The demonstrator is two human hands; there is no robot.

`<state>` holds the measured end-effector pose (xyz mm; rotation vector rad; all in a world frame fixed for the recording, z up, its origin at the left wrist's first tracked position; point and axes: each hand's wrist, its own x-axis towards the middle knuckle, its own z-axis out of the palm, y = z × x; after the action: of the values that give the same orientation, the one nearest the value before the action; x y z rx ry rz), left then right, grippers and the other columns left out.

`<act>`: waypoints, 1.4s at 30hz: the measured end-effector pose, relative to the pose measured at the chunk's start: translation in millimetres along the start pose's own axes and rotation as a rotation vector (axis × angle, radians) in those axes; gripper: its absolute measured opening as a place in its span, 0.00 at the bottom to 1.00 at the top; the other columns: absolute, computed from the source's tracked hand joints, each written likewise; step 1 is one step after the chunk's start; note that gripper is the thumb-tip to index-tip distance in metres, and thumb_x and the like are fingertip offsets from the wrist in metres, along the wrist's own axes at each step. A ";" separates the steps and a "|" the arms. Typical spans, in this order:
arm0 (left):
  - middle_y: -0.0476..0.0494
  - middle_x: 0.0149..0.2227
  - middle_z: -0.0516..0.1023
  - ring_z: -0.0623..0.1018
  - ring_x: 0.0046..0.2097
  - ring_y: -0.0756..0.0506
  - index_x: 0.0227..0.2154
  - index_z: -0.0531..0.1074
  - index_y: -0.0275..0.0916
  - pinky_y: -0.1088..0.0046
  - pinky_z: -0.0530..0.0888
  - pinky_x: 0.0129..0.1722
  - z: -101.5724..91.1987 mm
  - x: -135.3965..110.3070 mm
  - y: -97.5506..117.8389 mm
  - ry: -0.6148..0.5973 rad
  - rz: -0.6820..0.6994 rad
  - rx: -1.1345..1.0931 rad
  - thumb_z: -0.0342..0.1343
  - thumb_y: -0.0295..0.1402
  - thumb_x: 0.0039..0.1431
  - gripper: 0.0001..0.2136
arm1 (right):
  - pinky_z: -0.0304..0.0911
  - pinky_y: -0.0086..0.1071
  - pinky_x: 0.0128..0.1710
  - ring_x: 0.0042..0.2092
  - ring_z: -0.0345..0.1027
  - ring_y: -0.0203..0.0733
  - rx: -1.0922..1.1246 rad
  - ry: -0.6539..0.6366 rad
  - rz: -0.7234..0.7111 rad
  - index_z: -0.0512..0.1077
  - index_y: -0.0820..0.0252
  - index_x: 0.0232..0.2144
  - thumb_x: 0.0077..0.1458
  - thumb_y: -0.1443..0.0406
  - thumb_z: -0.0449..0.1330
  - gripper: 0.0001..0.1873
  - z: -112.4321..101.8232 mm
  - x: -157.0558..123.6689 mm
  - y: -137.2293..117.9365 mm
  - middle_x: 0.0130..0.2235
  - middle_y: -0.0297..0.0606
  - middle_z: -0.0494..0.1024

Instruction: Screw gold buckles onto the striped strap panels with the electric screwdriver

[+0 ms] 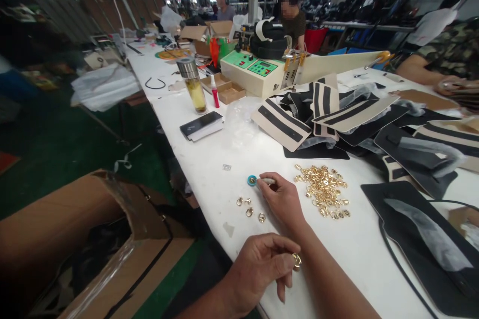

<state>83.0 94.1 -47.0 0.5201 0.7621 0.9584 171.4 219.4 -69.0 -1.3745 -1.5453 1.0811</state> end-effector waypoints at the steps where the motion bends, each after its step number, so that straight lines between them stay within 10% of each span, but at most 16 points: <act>1: 0.47 0.25 0.77 0.71 0.20 0.54 0.38 0.80 0.30 0.78 0.68 0.16 -0.2 0.3 0.2 0.003 -0.011 0.003 0.74 0.45 0.45 0.23 | 0.61 0.33 0.27 0.26 0.66 0.38 -0.008 0.002 -0.007 0.81 0.58 0.41 0.58 0.47 0.67 0.21 0.2 -0.3 -0.7 0.25 0.34 0.77; 32: 0.46 0.27 0.76 0.74 0.26 0.51 0.40 0.81 0.29 0.76 0.75 0.20 1.0 2.1 -1.3 0.139 0.043 -0.107 0.78 0.36 0.40 0.24 | 0.62 0.30 0.24 0.25 0.69 0.37 0.399 0.085 0.098 0.77 0.60 0.37 0.53 0.46 0.71 0.24 -15.8 0.8 -3.3 0.28 0.36 0.79; 42: 0.47 0.31 0.77 0.74 0.28 0.51 0.43 0.81 0.31 0.73 0.77 0.25 5.4 4.7 -0.3 0.187 0.106 -0.066 0.75 0.34 0.45 0.21 | 0.56 0.27 0.21 0.22 0.62 0.32 0.685 0.194 0.147 0.73 0.57 0.36 0.52 0.55 0.74 0.18 -71.8 -56.0 -31.2 0.26 0.29 0.72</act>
<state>89.0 97.6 -45.4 0.4203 0.8740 1.1387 234.5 168.8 -16.9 -1.0739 -0.8200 1.3552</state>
